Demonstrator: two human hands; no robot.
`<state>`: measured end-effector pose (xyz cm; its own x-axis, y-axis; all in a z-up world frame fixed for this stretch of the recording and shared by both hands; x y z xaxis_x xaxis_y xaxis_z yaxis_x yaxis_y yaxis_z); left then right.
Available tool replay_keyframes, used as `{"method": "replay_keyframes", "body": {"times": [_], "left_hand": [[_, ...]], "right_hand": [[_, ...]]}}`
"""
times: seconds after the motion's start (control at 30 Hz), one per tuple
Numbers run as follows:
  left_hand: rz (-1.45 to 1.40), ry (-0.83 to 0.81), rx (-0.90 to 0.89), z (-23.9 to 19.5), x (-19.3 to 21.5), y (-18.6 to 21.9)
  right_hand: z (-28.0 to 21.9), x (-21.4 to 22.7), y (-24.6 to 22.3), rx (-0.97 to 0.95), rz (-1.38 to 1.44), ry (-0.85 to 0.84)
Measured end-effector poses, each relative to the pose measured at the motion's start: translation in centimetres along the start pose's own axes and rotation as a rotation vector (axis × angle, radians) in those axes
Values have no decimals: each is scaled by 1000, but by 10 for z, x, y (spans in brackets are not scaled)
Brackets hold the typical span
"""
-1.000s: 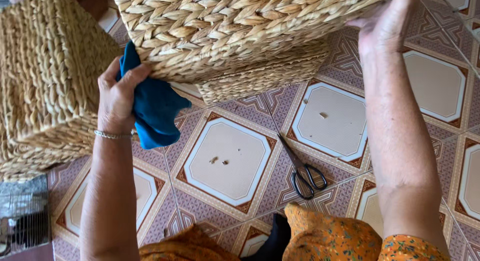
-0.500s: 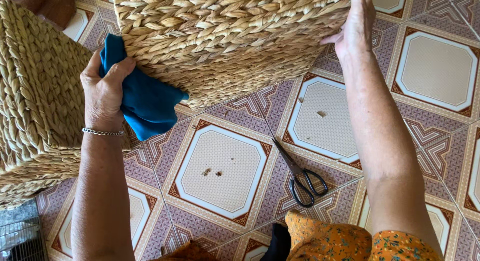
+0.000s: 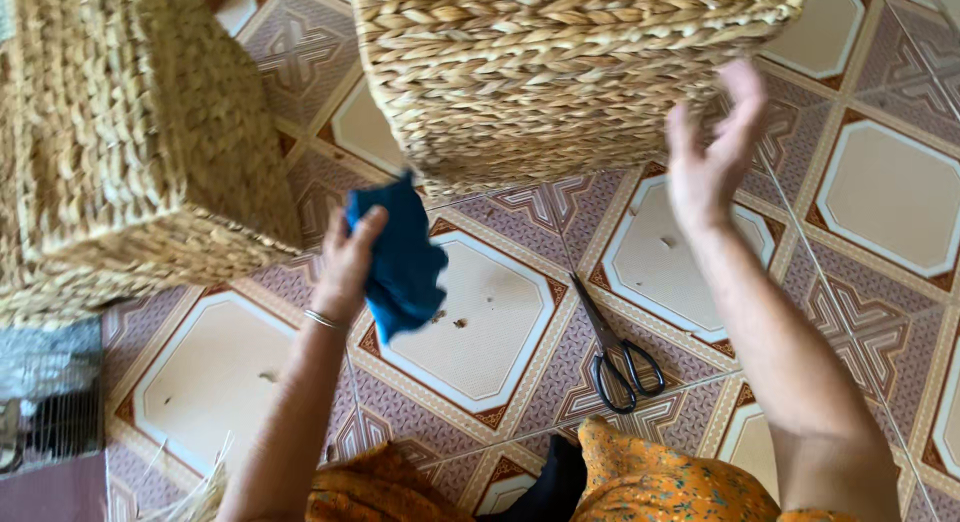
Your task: The person trims loose strands from a woven basket using shears, then wipes the basket with a blue cloth. The person rotates the basket to clean different sides and continues wiping the surface.
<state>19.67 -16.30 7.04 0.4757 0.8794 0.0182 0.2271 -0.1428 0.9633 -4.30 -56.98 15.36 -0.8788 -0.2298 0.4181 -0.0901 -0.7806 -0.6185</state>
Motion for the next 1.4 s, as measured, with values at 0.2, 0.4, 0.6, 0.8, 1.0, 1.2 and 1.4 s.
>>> {"method": "replay_keyframes", "body": {"times": [0.2, 0.4, 0.6, 0.8, 1.0, 1.2, 1.4], "left_hand": [[-198, -340, 74, -53, -60, -69], [692, -293, -235, -47, -14, -28], [1373, 876, -808, -22, 154, 85], [828, 1090, 103, 38, 350, 59], [54, 707, 37, 59, 351, 4], [15, 476, -388, -9, 227, 47], [-217, 465, -339, -152, 213, 21]], "right_hand": [[-144, -123, -154, -161, 797, -991], [-183, -148, -182, -721, 933, -1060], [-185, -148, -168, -858, 825, -1067], [-181, -136, -148, -938, 852, -1035], [-192, -134, -112, -1256, 961, -914], [-175, -129, -109, -1168, 976, -843], [-118, -99, -195, -567, 795, -870]]}}
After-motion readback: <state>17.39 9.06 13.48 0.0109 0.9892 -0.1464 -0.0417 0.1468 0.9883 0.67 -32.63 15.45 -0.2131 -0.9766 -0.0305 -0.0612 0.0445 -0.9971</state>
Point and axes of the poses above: each hand's wrist, its own z-axis towards the middle knuckle, its own x-axis out of the back of the hand, y = z × x, the point moved 7 cm from there along z, towards the middle knuckle, and after that the axes turned 10 degrees about z, right-handed, at the moved point
